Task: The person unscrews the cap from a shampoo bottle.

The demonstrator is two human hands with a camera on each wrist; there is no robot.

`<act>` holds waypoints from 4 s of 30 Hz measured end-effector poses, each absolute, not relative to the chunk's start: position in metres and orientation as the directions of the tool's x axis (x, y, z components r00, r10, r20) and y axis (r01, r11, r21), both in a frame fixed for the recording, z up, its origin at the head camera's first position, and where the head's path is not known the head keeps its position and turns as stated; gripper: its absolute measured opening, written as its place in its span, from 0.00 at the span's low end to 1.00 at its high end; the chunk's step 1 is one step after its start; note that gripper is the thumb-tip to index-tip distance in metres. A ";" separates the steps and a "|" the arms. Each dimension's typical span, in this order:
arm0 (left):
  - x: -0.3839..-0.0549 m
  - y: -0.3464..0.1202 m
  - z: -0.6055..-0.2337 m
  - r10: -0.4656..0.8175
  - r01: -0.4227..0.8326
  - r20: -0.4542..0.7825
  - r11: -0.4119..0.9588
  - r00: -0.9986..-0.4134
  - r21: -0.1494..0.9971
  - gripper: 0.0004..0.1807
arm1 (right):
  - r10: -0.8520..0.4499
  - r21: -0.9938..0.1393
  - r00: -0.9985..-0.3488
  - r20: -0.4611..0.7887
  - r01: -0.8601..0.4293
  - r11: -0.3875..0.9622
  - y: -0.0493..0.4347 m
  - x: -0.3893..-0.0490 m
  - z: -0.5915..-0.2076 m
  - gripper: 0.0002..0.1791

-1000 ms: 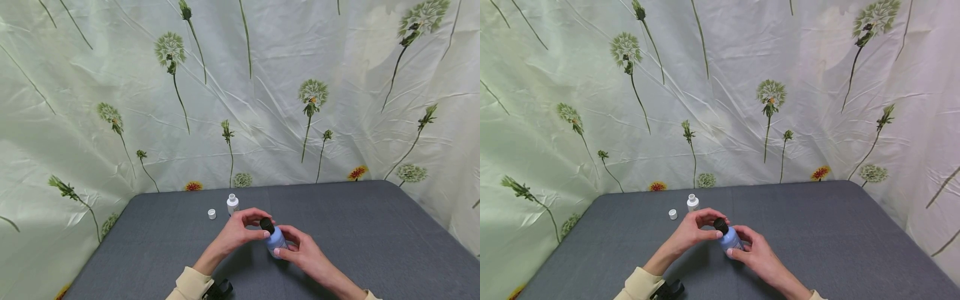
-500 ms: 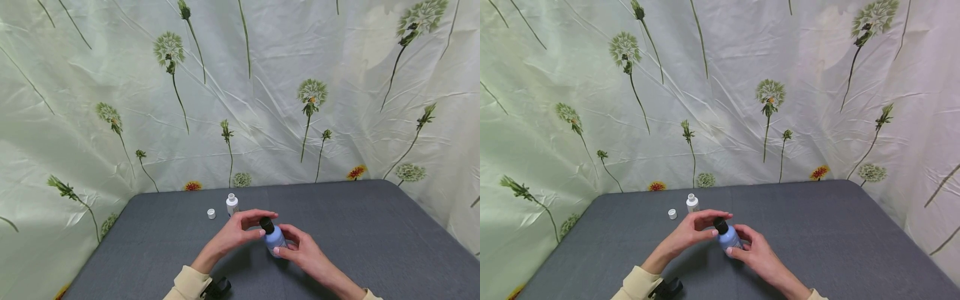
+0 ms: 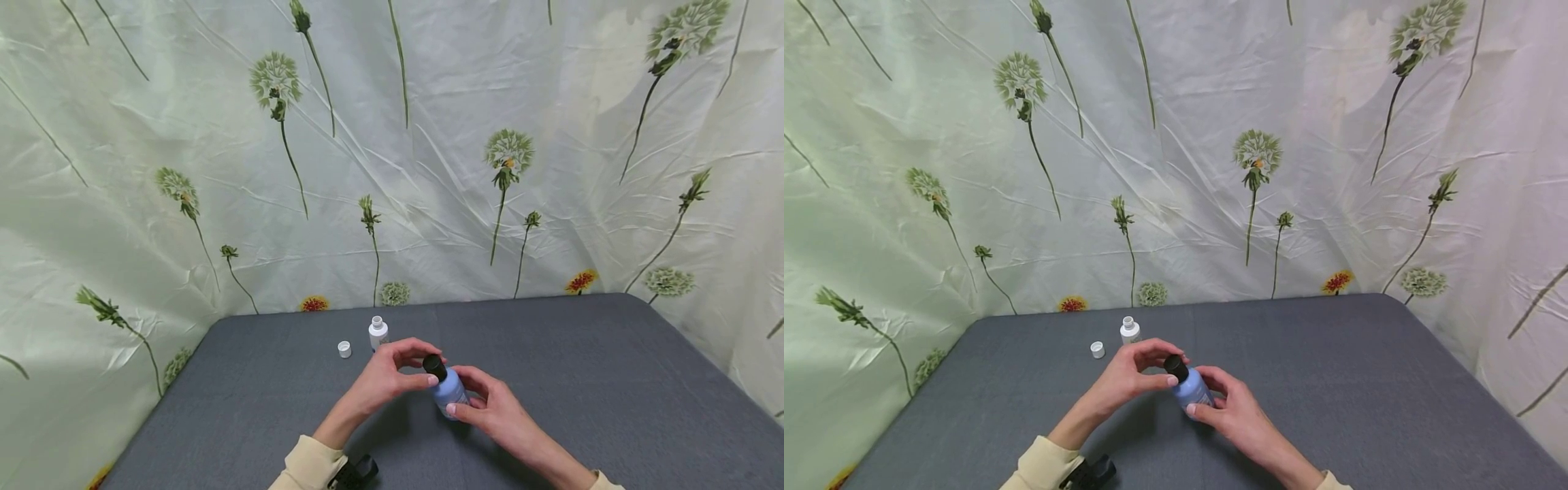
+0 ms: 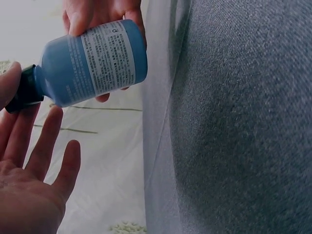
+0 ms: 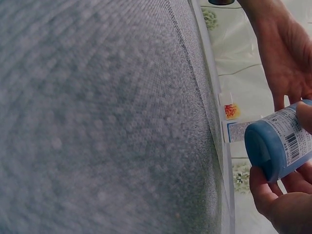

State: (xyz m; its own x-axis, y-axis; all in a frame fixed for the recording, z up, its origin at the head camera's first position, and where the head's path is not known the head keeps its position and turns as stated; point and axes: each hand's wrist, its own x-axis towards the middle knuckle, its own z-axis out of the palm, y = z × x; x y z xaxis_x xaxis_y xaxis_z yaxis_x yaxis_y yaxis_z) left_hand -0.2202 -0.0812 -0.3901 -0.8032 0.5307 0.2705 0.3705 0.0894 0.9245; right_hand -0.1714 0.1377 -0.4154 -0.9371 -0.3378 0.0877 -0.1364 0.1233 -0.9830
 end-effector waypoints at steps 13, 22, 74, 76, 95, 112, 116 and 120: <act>-0.220 -0.077 -0.394 0.534 0.427 0.336 0.052 -0.776 0.903 0.20 | -0.322 -0.986 -0.944 0.072 -0.117 0.122 0.139 -0.172 -0.416 0.32; -0.217 -0.082 -0.391 0.670 0.311 0.311 -0.124 -0.674 0.942 0.24 | -0.312 -0.985 -0.949 0.044 -0.093 0.146 0.139 -0.173 -0.412 0.34; -0.219 -0.079 -0.393 0.518 0.357 0.297 0.018 -0.802 0.934 0.18 | -0.310 -0.983 -0.947 0.081 -0.128 0.132 0.138 -0.173 -0.413 0.32; -0.219 -0.078 -0.393 0.500 0.358 0.297 0.030 -0.814 0.933 0.18 | -0.309 -0.981 -0.947 0.089 -0.137 0.135 0.137 -0.173 -0.413 0.32; -0.217 -0.081 -0.392 0.647 0.279 0.321 -0.172 -0.691 0.945 0.25 | -0.302 -0.980 -0.951 0.070 -0.122 0.156 0.137 -0.172 -0.409 0.33; -0.218 -0.076 -0.395 0.523 0.295 0.268 -0.033 -0.809 0.955 0.17 | -0.305 -0.981 -0.949 0.076 -0.125 0.147 0.137 -0.172 -0.411 0.32; -0.218 -0.077 -0.396 0.528 0.302 0.277 -0.040 -0.803 0.953 0.18 | -0.306 -0.985 -0.951 0.041 -0.091 0.149 0.137 -0.172 -0.410 0.34; -0.219 -0.078 -0.395 0.582 0.330 0.328 -0.106 -0.744 0.938 0.22 | -0.308 -0.986 -0.951 0.032 -0.080 0.146 0.137 -0.172 -0.409 0.34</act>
State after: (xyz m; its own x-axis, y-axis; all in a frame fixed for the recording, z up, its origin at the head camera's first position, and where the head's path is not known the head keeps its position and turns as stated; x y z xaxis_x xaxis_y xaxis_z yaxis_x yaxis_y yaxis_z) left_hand -0.2190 -0.0778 -0.3953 -0.7443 0.5819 0.3276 0.3297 -0.1064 0.9381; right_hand -0.1715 0.1373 -0.4086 -0.9508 -0.3082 0.0316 -0.0801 0.1459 -0.9861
